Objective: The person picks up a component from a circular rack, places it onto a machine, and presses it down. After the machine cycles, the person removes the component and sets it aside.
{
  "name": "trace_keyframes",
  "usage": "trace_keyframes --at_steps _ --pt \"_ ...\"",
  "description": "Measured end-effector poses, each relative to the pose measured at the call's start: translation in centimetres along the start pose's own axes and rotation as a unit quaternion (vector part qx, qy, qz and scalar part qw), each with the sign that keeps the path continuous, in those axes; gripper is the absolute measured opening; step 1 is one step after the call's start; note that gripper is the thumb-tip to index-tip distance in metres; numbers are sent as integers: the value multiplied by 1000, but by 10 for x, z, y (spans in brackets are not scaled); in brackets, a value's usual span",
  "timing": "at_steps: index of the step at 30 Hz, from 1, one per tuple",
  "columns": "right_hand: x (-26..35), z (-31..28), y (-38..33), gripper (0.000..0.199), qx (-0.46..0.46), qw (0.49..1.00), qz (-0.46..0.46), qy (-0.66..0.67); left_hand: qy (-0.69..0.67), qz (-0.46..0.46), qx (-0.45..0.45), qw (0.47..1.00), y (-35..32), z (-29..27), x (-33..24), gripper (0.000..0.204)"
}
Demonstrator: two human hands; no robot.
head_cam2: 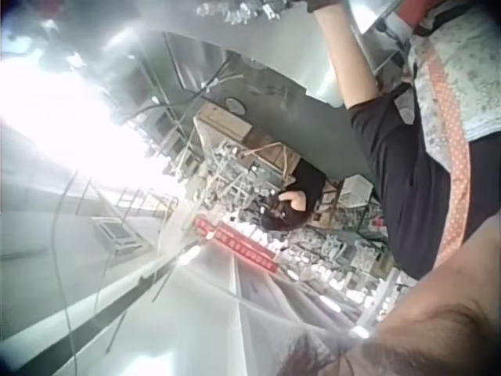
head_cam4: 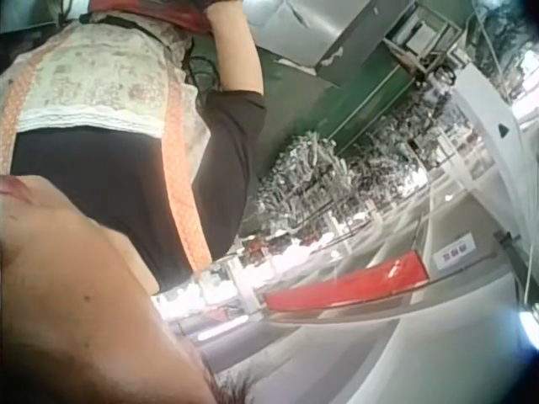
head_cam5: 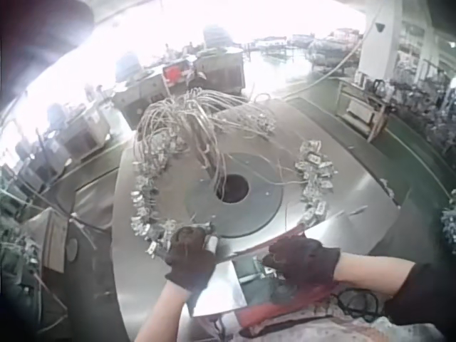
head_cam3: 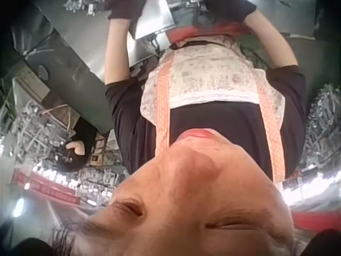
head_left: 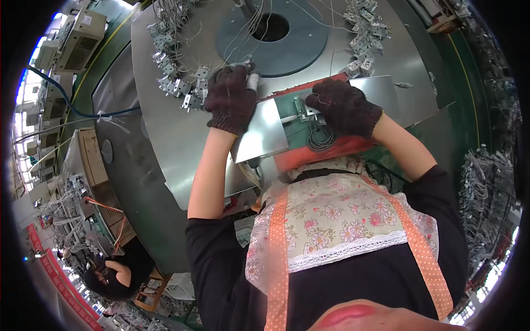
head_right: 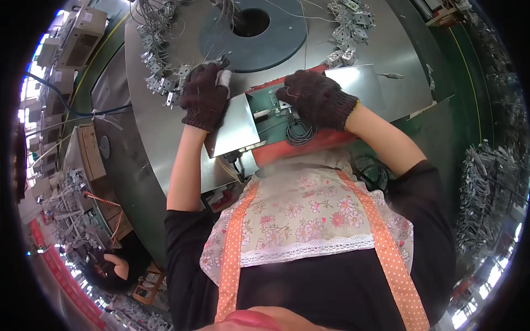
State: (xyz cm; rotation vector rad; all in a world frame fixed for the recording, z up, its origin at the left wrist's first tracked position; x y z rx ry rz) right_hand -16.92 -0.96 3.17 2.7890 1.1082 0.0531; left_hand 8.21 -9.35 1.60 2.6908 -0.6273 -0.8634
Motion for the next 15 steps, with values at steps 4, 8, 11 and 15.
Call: trace_keyframes --at_steps 4,8,11,15 --pt "2 0 11 39 -6 1000 -17 0 31 56 -27 998 0 3 4 24" --pt "11 3 6 29 57 994 91 -36 62 60 -38 996 0 0 2 28" --pt "18 11 1 26 60 990 124 -40 81 117 -87 986 -3 -1 -8 26" --pt "22 28 -6 35 24 991 130 -23 33 121 1 992 -16 6 -24 22"
Point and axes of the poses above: each hand's wrist, its own y-axis towards the middle knuckle, its own z-axis out of the palm, x = y × z, the point moved 2 cm from there along y, towards the middle knuckle, and after that the axes turned 11 degrees about -y, right-handed, at the moved point
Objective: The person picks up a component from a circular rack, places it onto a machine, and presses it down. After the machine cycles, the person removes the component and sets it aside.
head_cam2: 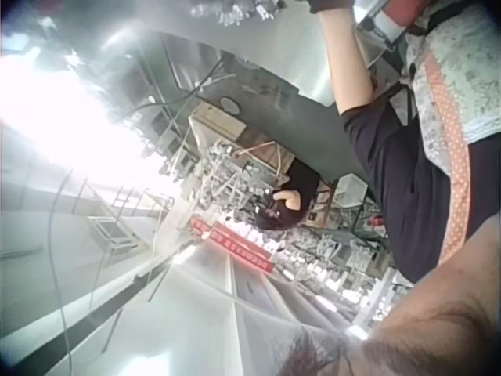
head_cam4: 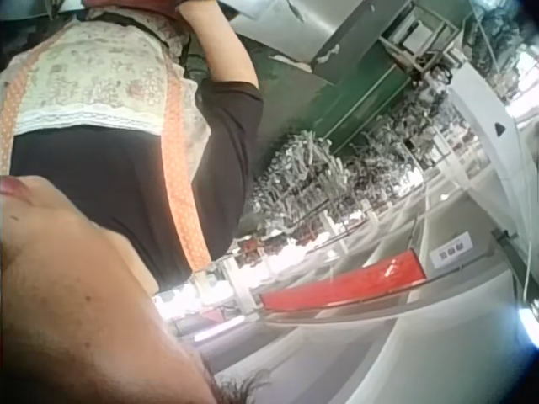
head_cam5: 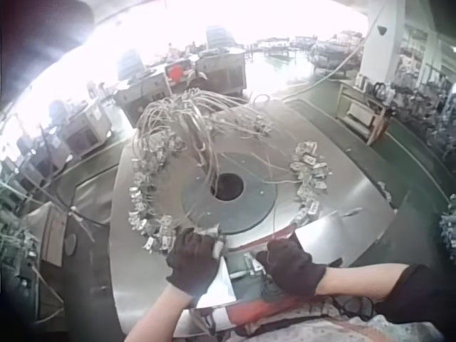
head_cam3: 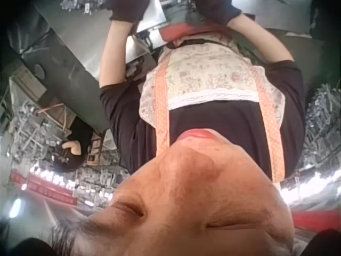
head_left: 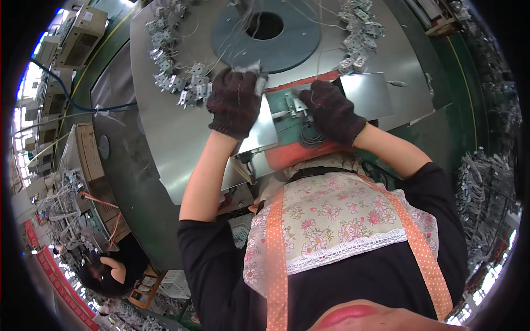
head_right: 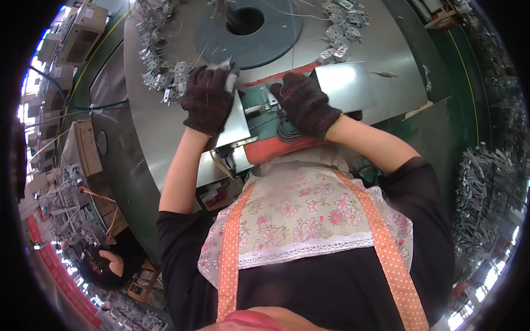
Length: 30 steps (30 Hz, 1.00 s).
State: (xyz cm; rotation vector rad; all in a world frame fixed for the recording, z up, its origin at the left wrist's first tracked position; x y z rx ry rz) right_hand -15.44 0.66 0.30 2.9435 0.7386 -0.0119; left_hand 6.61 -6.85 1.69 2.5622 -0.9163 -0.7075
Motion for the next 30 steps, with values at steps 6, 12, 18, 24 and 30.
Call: trace_keyframes --at_steps 6,12,18,24,30 --pt "-1 2 -12 66 -89 989 16 117 -70 102 158 980 2 17 -54 31" --pt "-17 -7 -2 71 8 973 -37 227 -6 61 236 970 5 39 -95 34" --pt "-84 -34 -11 55 -70 929 -70 358 26 26 167 985 -10 48 -90 54" --pt "-176 -18 -7 48 48 970 176 157 22 23 166 986 -12 50 -92 59" --pt "-209 12 -7 46 12 972 108 209 18 8 179 984 -11 51 -94 58"
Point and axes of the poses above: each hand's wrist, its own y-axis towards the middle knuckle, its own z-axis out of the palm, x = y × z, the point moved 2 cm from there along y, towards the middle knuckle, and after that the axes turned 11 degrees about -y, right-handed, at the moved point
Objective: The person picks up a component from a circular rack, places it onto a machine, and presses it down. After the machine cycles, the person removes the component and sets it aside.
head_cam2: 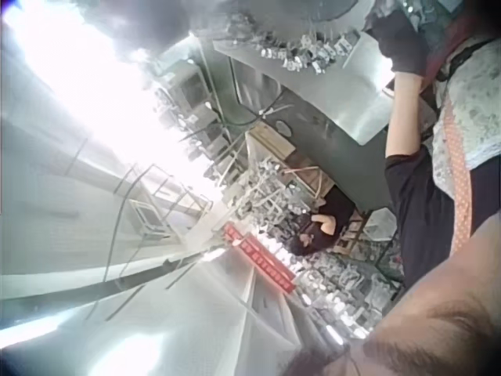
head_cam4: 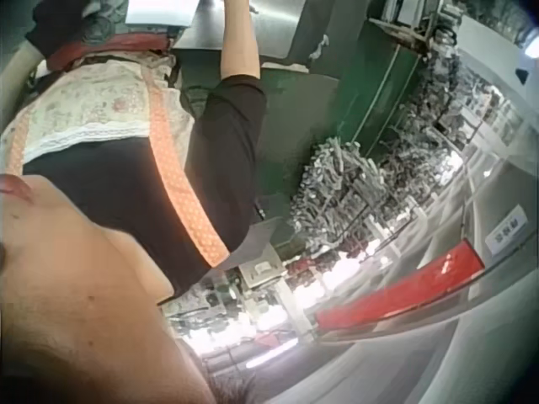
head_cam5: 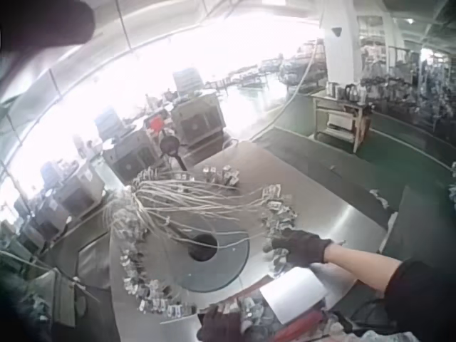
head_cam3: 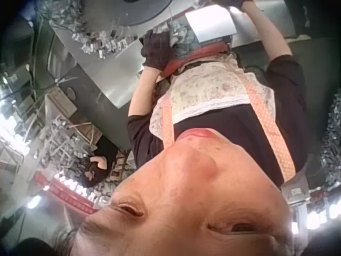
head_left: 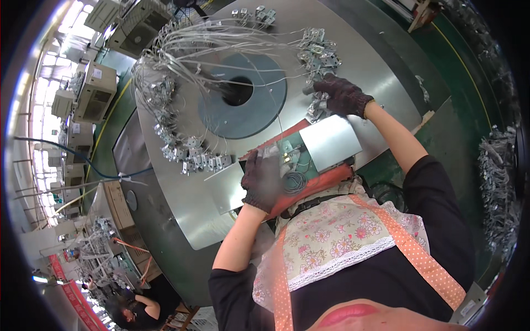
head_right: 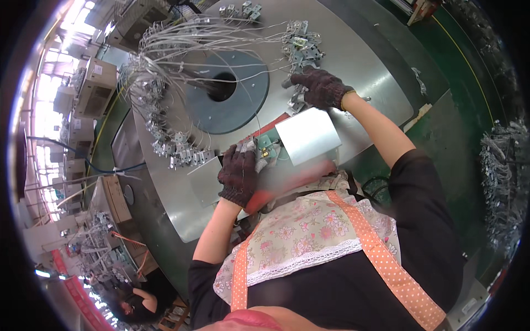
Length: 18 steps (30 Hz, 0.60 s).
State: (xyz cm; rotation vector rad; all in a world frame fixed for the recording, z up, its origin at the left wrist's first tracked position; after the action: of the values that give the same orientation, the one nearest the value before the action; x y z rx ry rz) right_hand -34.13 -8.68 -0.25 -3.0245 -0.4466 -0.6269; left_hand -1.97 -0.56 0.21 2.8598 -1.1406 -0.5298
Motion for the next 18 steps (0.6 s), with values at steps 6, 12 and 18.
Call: trace_keyframes --at_steps 6,12,18 --pt "-27 -20 -7 43 -126 931 23 343 -8 -57 1 998 -1 1 -2 58" --pt "-66 -5 9 51 -263 951 142 82 -31 -61 54 996 3 -4 -4 56" --pt "-102 6 10 52 -300 928 189 -111 -52 -31 28 998 3 -8 -6 52"
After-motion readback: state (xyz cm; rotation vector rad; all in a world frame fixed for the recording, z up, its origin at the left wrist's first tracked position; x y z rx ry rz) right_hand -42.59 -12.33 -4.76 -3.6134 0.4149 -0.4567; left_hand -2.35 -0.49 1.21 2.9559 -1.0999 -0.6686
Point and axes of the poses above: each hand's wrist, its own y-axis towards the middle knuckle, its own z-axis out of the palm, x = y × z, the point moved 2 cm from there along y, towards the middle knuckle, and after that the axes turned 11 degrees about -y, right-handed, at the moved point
